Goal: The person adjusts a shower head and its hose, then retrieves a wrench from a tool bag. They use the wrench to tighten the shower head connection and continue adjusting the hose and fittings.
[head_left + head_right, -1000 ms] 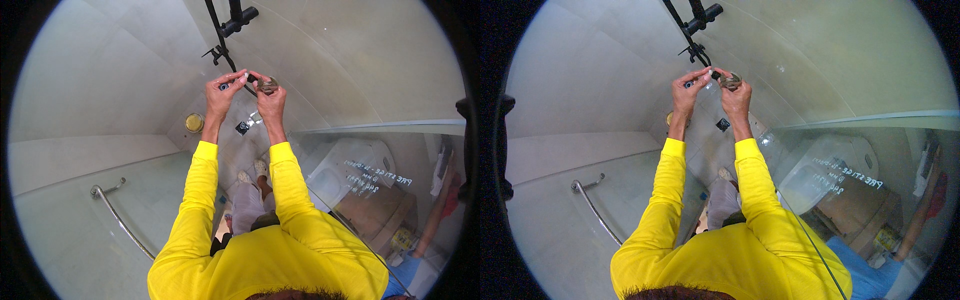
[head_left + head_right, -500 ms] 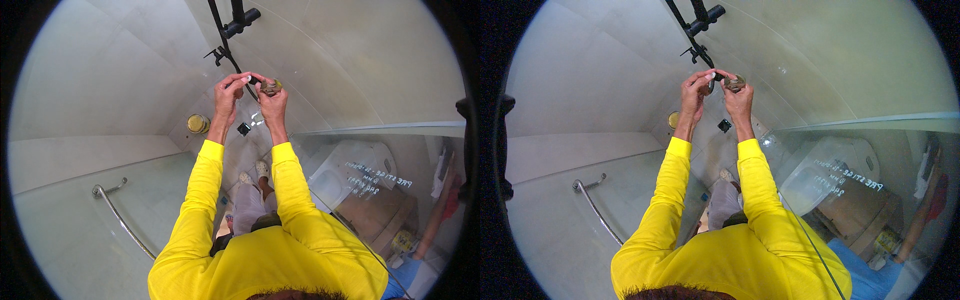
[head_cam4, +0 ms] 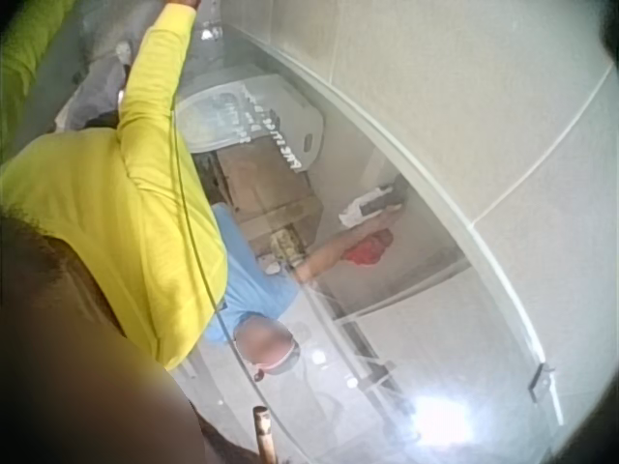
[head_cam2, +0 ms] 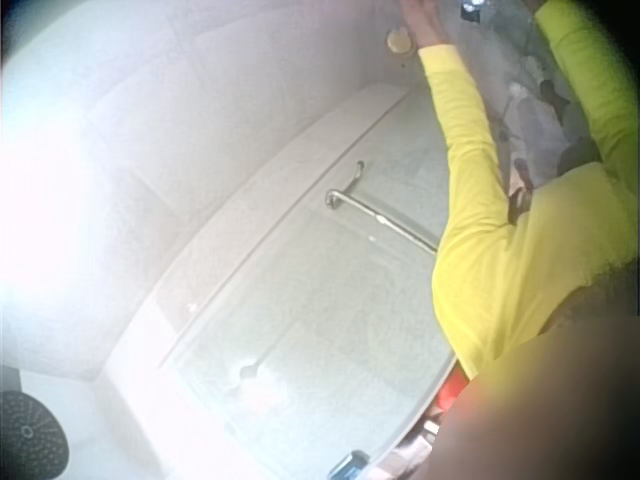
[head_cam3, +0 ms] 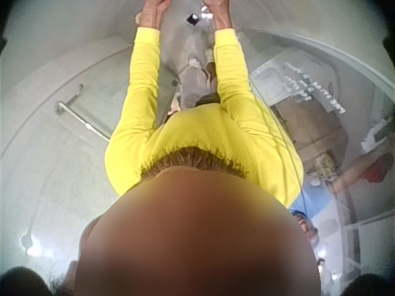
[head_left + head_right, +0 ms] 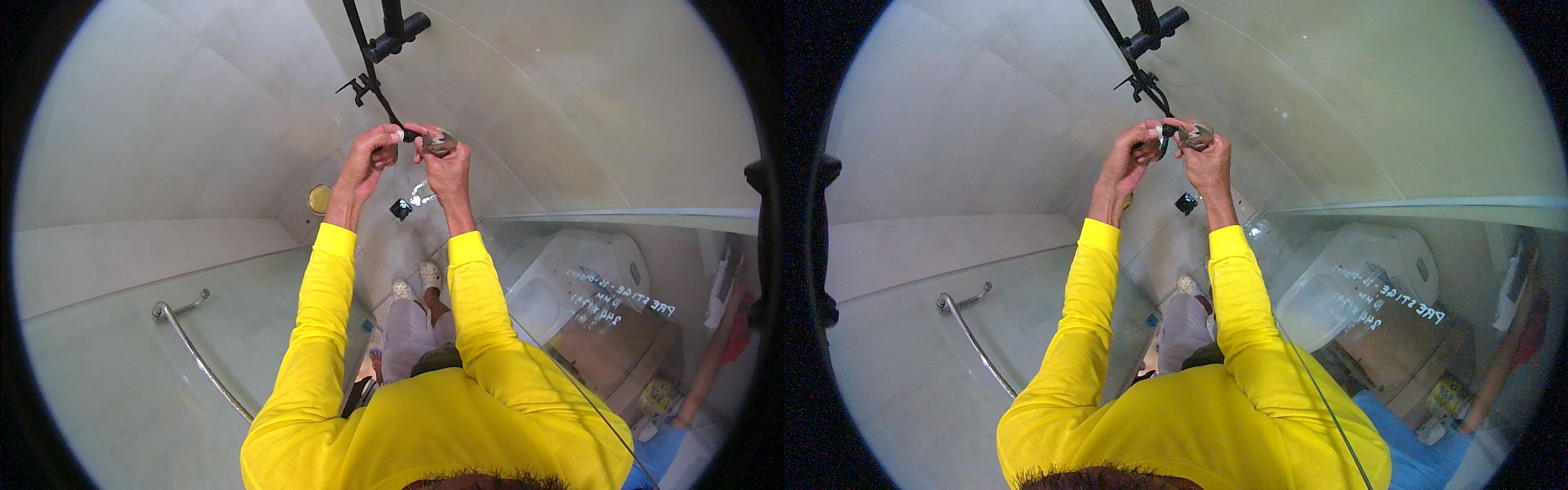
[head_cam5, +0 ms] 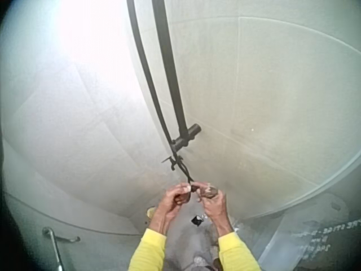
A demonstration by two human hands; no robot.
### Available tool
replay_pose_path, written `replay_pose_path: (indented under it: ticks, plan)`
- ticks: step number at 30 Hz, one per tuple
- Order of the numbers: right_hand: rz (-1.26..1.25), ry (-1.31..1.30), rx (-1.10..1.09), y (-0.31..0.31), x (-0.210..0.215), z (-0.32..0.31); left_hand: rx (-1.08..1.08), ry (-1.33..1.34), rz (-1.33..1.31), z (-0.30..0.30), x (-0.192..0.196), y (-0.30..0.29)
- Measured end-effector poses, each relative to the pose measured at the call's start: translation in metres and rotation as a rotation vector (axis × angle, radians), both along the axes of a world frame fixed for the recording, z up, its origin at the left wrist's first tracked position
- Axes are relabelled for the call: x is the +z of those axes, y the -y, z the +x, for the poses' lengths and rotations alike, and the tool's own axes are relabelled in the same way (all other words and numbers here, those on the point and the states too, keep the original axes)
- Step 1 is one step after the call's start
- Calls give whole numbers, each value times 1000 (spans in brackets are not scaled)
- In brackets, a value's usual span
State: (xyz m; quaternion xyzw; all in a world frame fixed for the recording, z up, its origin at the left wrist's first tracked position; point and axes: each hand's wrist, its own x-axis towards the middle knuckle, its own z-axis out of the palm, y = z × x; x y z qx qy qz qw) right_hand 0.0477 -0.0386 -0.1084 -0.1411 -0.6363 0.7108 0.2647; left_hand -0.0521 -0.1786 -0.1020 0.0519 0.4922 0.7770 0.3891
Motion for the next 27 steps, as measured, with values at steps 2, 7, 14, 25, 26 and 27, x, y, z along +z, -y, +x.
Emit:
replay_pose_path:
  ticks: [2, 7, 14, 25, 26, 27]
  plan:
    - [0, -8, 25, 0, 0, 0, -38, 7, 14, -2, -1, 3]
    - [-50, -38, 75, 0, -2, -4, -26, 14, 39, -6, -2, 7]
    - [9, 77, 18, 4, 3, -2, 184, -199, -230, 4, 9, -1]
    - [189, 77, -46, 15, -5, -8, 252, -893, -566, 16, 17, 5]
    - [196, 58, -46, 15, -5, -7, 247, -920, -585, 17, 17, 5]
    - [193, 75, -49, 16, -5, -7, 238, -956, -588, 17, 17, 5]
